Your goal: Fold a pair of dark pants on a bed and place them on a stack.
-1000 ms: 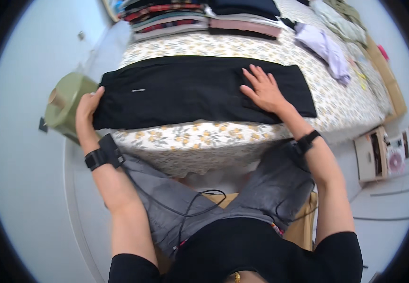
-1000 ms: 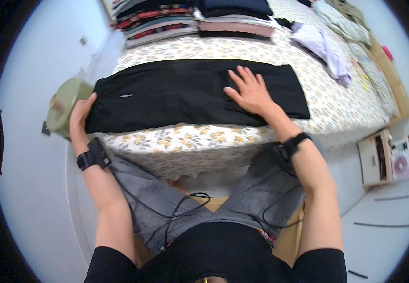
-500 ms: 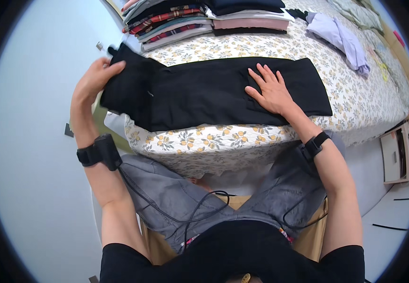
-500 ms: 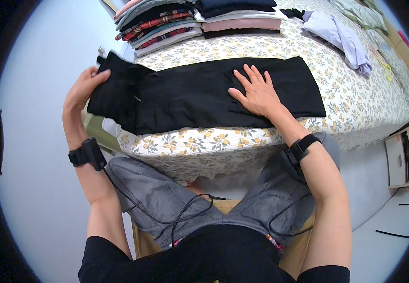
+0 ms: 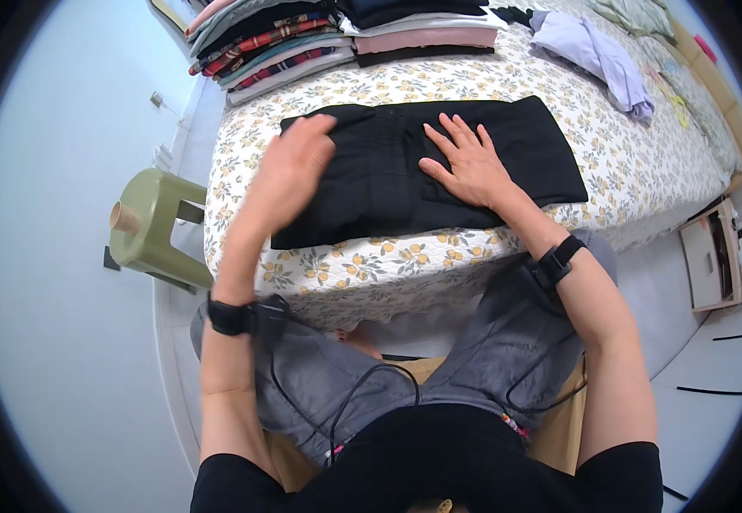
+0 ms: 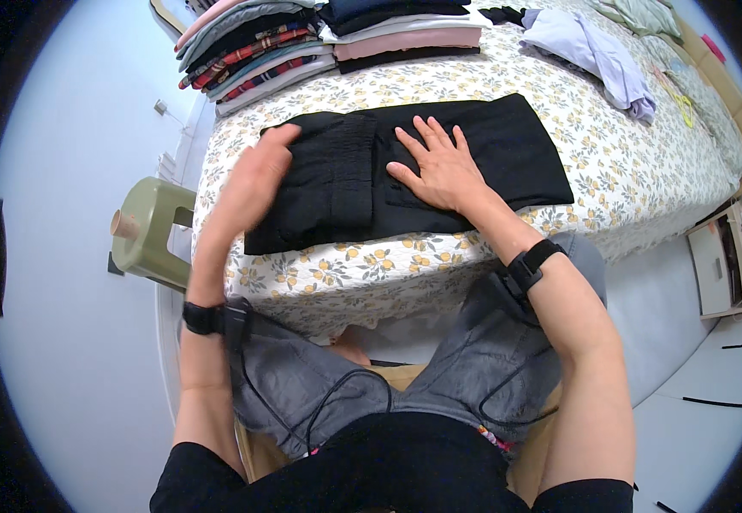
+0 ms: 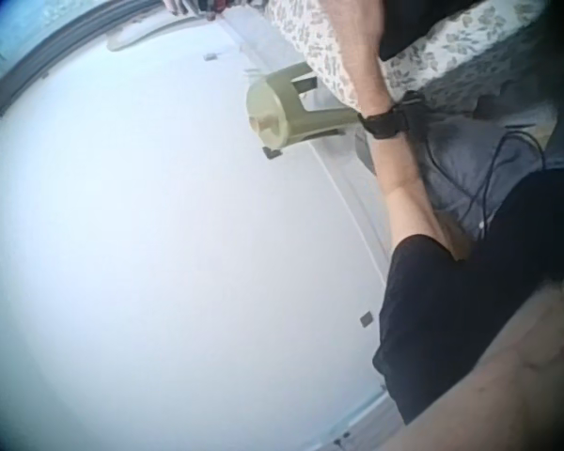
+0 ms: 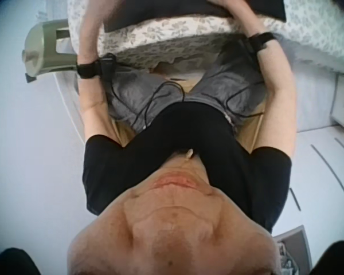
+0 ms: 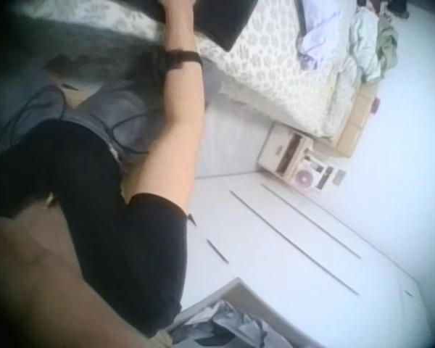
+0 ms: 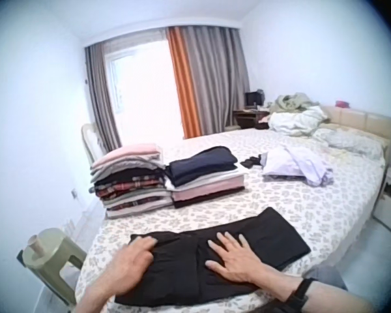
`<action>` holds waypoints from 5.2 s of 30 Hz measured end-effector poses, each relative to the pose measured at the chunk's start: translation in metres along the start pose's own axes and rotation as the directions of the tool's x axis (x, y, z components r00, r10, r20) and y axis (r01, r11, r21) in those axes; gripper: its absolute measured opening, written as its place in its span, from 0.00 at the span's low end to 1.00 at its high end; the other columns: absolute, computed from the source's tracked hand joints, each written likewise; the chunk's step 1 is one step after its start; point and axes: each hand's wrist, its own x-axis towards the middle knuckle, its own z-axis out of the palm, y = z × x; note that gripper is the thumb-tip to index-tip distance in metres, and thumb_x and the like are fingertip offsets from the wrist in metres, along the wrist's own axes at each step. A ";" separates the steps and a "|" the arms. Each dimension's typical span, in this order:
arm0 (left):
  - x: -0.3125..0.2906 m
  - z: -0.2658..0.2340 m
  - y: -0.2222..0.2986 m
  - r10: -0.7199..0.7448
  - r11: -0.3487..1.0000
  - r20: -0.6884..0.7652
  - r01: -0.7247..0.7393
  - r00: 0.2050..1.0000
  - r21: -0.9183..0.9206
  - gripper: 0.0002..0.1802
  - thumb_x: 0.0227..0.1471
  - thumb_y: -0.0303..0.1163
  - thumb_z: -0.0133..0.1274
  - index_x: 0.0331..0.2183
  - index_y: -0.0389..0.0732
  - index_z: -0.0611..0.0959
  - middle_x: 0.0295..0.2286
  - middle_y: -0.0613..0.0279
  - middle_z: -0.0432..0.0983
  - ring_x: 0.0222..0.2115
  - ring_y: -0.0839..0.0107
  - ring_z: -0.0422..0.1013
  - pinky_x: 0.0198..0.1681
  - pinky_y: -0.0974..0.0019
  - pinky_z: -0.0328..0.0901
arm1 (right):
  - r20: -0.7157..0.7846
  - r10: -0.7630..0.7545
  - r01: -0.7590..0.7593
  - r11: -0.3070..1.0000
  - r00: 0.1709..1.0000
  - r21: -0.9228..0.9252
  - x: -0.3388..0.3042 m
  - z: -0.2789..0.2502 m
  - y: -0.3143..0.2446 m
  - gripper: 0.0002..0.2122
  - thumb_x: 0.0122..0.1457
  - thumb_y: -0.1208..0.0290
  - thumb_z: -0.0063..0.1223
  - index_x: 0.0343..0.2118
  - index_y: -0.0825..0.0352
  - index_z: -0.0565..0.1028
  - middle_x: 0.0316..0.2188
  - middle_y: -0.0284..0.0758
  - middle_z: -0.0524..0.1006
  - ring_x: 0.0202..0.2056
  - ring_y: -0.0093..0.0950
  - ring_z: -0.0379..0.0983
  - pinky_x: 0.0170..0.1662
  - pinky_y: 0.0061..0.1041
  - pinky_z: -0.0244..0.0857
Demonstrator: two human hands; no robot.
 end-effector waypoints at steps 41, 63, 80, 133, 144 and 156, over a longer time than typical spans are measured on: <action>-0.098 0.006 -0.025 -0.231 0.948 0.075 0.242 0.970 -0.208 0.27 0.51 0.45 0.51 0.14 0.31 0.78 0.15 0.45 0.72 0.21 0.51 0.72 0.28 0.56 0.66 | 0.112 -0.069 0.027 0.942 0.991 0.335 0.228 0.044 -0.119 0.21 0.50 0.50 0.49 0.28 0.67 0.79 0.26 0.46 0.77 0.32 0.42 0.74 0.39 0.36 0.66; -0.086 -0.025 -0.019 -0.235 0.869 0.583 0.437 0.778 -0.232 0.26 0.50 0.42 0.52 0.09 0.35 0.76 0.08 0.63 0.70 0.12 0.73 0.71 0.21 0.69 0.66 | 0.104 -0.091 0.054 0.949 0.990 0.309 0.236 0.030 -0.115 0.22 0.47 0.49 0.57 0.23 0.69 0.79 0.20 0.42 0.77 0.25 0.36 0.74 0.31 0.31 0.65; -0.087 -0.030 -0.019 -0.224 0.814 0.646 0.505 0.730 -0.288 0.21 0.47 0.38 0.56 0.11 0.33 0.77 0.10 0.61 0.73 0.13 0.73 0.72 0.20 0.70 0.67 | 0.458 -0.379 0.254 0.915 0.804 0.312 0.229 -0.006 -0.148 0.18 0.51 0.51 0.57 0.29 0.65 0.79 0.21 0.33 0.76 0.26 0.21 0.69 0.32 0.23 0.62; -0.071 -0.008 -0.012 -0.206 0.804 -0.304 -0.016 0.930 -0.594 0.12 0.49 0.33 0.54 0.22 0.33 0.80 0.17 0.57 0.74 0.17 0.69 0.71 0.22 0.70 0.65 | 0.010 -0.356 0.273 0.734 0.934 0.622 0.158 -0.027 -0.106 0.24 0.63 0.53 0.36 0.51 0.70 0.67 0.47 0.44 0.71 0.49 0.33 0.67 0.53 0.27 0.57; -0.050 0.059 0.027 0.293 0.860 -0.344 -0.403 0.892 -0.313 0.12 0.38 0.20 0.58 0.31 0.37 0.81 0.24 0.62 0.67 0.27 0.66 0.65 0.29 0.65 0.63 | -0.085 -0.258 0.261 0.965 0.962 0.025 0.131 0.004 -0.053 0.17 0.53 0.53 0.51 0.32 0.65 0.74 0.34 0.42 0.73 0.41 0.40 0.69 0.45 0.43 0.59; -0.058 0.032 0.037 0.351 0.907 -0.149 -0.375 0.924 -0.190 0.23 0.51 0.32 0.47 0.49 0.36 0.71 0.52 0.52 0.62 0.54 0.54 0.56 0.57 0.52 0.49 | -0.020 -0.230 0.230 0.973 0.973 0.030 0.105 0.027 -0.066 0.27 0.60 0.47 0.34 0.57 0.59 0.60 0.56 0.43 0.61 0.57 0.40 0.55 0.58 0.44 0.48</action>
